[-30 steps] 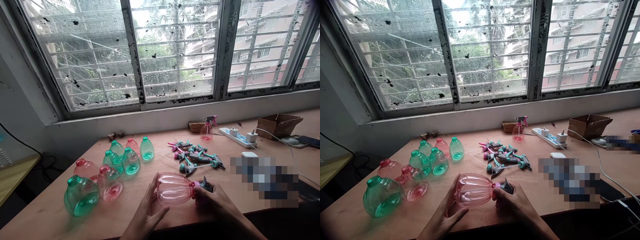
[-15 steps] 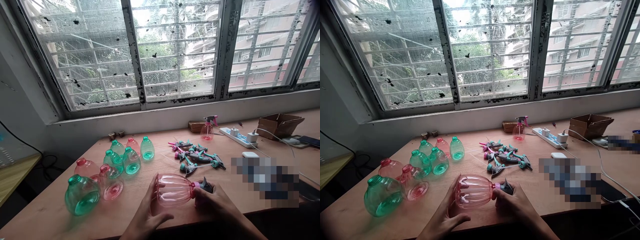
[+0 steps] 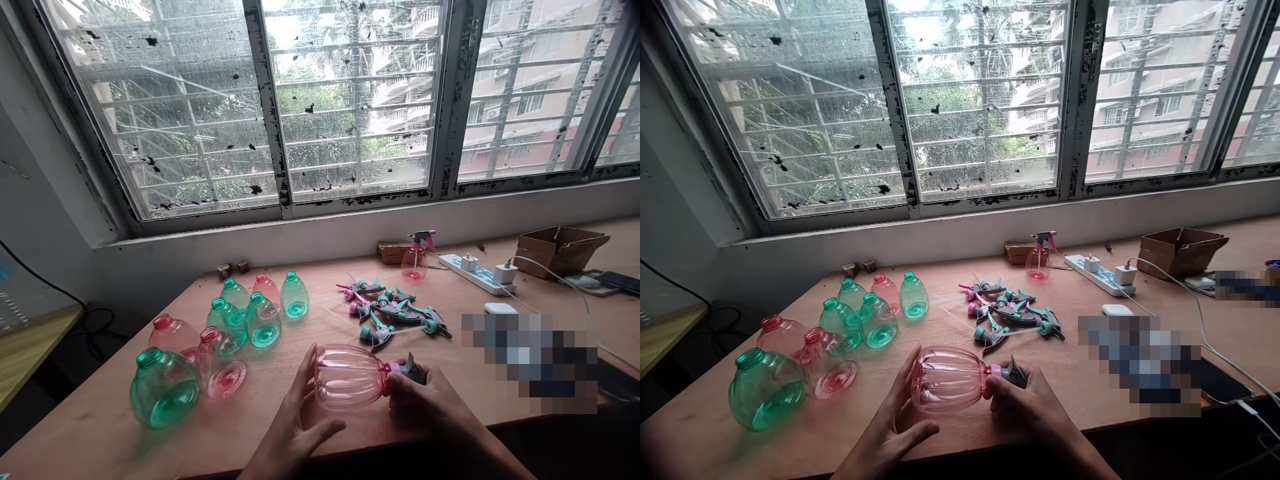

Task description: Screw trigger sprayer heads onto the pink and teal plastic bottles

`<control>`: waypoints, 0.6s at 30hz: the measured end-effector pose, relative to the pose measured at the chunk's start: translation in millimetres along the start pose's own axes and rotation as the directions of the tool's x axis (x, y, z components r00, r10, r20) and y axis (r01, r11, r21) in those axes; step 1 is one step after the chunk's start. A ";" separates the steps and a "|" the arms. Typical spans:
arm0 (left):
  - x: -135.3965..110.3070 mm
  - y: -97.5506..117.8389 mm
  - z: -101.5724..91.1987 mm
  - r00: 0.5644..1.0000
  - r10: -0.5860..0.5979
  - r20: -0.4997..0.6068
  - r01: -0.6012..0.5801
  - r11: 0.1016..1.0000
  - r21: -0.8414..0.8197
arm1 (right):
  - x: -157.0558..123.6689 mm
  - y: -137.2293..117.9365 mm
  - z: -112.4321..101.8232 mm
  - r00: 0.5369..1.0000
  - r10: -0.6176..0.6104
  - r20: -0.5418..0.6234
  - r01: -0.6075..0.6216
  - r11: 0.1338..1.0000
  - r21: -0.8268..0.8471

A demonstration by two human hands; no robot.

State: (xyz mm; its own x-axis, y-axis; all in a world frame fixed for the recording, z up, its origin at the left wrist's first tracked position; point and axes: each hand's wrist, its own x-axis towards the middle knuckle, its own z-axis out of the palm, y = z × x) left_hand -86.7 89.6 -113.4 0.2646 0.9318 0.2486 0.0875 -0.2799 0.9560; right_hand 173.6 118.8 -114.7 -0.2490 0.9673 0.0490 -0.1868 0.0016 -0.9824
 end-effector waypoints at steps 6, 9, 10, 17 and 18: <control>0.1 5.7 0.1 0.997 -0.075 0.006 0.075 0.996 -0.039 | 1.3 1.0 -2.0 1.000 -0.013 0.025 0.015 0.998 -0.068; -0.4 10.2 1.7 0.999 -0.038 0.000 0.038 0.999 0.038 | 1.4 1.7 -1.8 1.000 -0.014 0.011 0.015 1.000 -0.013; -0.7 11.2 1.9 0.999 -0.036 0.006 0.035 0.998 0.051 | 1.1 1.8 -1.4 1.000 -0.015 0.002 0.015 1.000 0.006; 0.5 9.7 -2.8 0.994 -0.107 0.002 0.107 0.994 -0.029 | 0.5 2.2 -1.8 1.000 -0.016 0.024 0.017 0.999 -0.038; 1.3 9.6 -3.1 0.995 -0.103 0.009 0.103 0.994 -0.036 | 1.2 2.2 -2.3 0.999 -0.017 0.027 0.018 0.999 -0.043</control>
State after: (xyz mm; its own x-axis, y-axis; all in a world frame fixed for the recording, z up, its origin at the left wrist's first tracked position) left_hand -88.4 88.9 -103.5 0.2624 0.9536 0.1477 0.0799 -0.1740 0.9815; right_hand 175.1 120.6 -117.2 -0.2715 0.9599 0.0703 -0.1500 0.0300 -0.9882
